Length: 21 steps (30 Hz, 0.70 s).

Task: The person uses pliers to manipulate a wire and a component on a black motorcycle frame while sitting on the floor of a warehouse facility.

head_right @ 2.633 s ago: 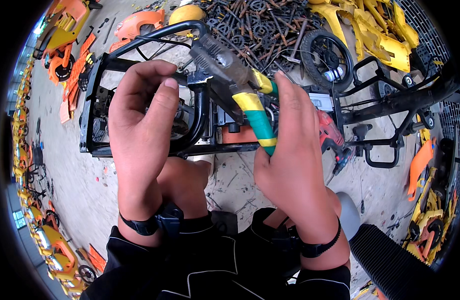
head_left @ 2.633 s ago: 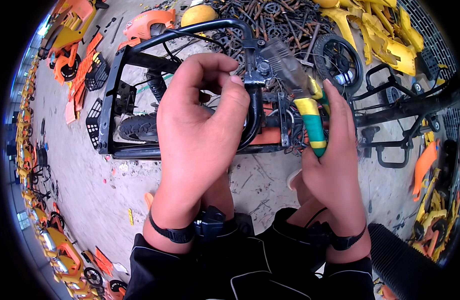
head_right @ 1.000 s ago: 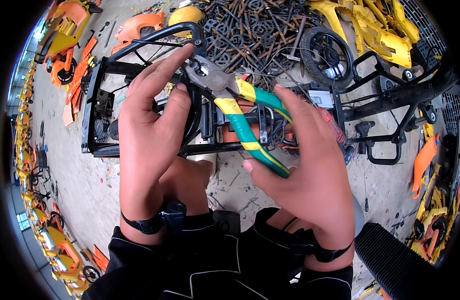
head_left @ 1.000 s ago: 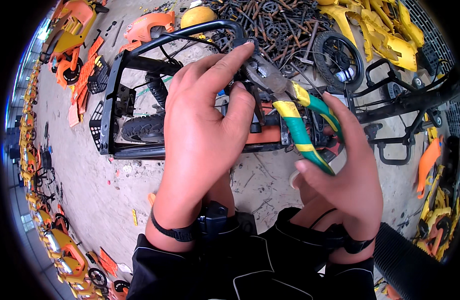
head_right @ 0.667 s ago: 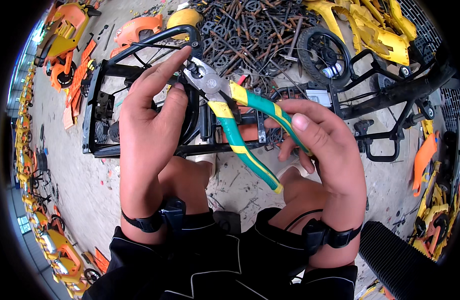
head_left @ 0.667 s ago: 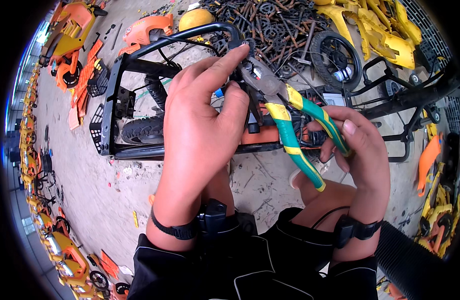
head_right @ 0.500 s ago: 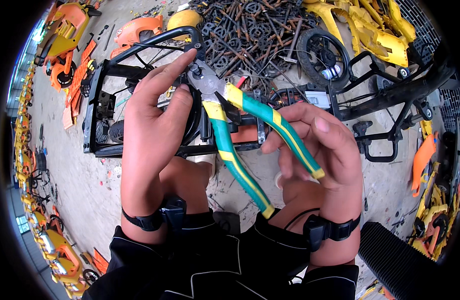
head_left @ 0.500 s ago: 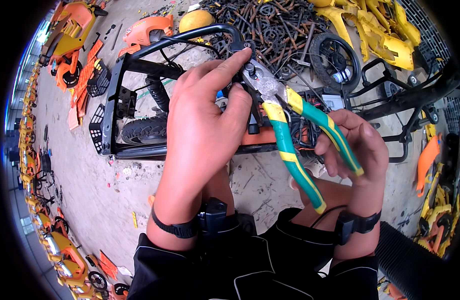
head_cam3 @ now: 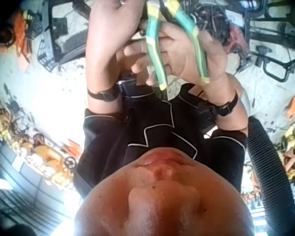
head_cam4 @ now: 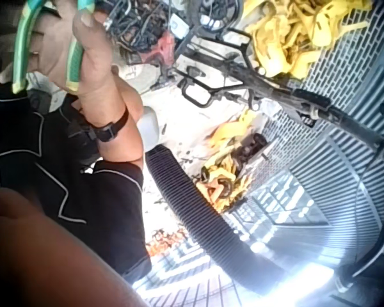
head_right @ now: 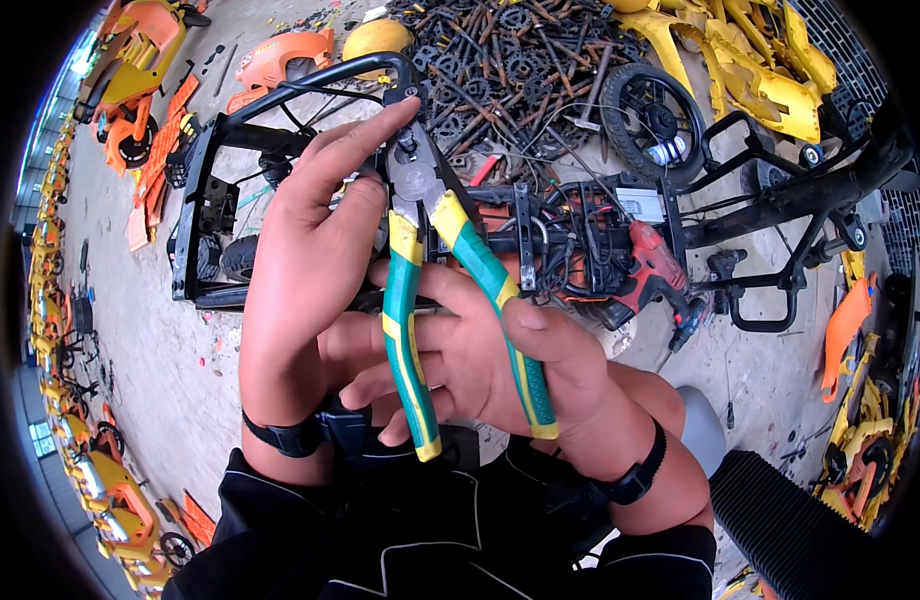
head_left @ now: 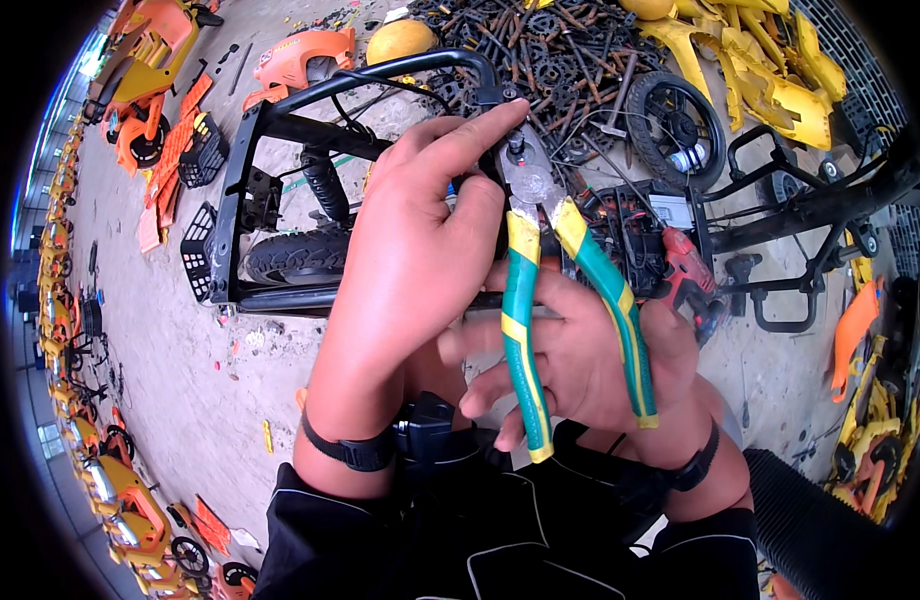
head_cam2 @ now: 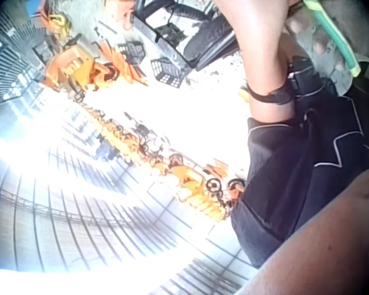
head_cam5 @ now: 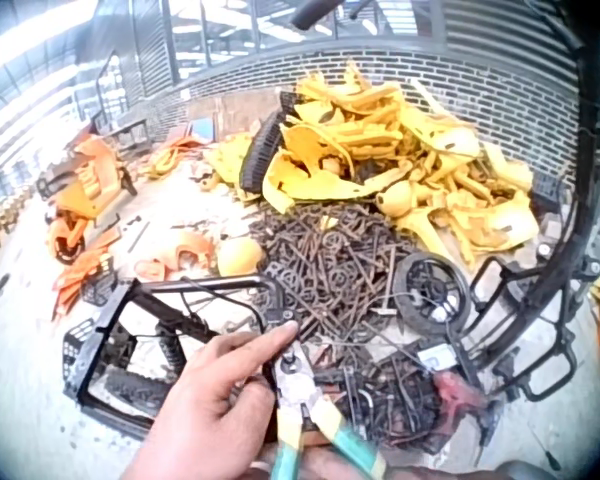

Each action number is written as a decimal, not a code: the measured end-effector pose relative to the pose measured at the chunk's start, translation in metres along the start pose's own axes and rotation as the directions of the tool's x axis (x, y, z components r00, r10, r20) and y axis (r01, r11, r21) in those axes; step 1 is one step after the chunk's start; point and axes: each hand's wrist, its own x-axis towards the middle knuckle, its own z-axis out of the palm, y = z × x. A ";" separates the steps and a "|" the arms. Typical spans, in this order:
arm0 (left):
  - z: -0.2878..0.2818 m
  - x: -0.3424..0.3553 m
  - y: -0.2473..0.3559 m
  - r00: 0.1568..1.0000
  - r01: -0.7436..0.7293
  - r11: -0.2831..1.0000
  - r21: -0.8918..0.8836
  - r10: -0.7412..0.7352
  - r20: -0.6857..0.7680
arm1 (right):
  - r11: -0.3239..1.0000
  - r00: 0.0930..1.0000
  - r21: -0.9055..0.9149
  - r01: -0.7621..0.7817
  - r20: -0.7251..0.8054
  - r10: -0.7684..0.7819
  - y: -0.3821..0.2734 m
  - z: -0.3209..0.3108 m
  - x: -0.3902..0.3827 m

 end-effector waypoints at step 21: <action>-0.017 0.005 -0.009 0.953 0.229 0.743 -0.629 -0.302 -0.010 | 0.963 0.992 0.239 0.123 -0.032 -0.118 0.053 0.023 0.043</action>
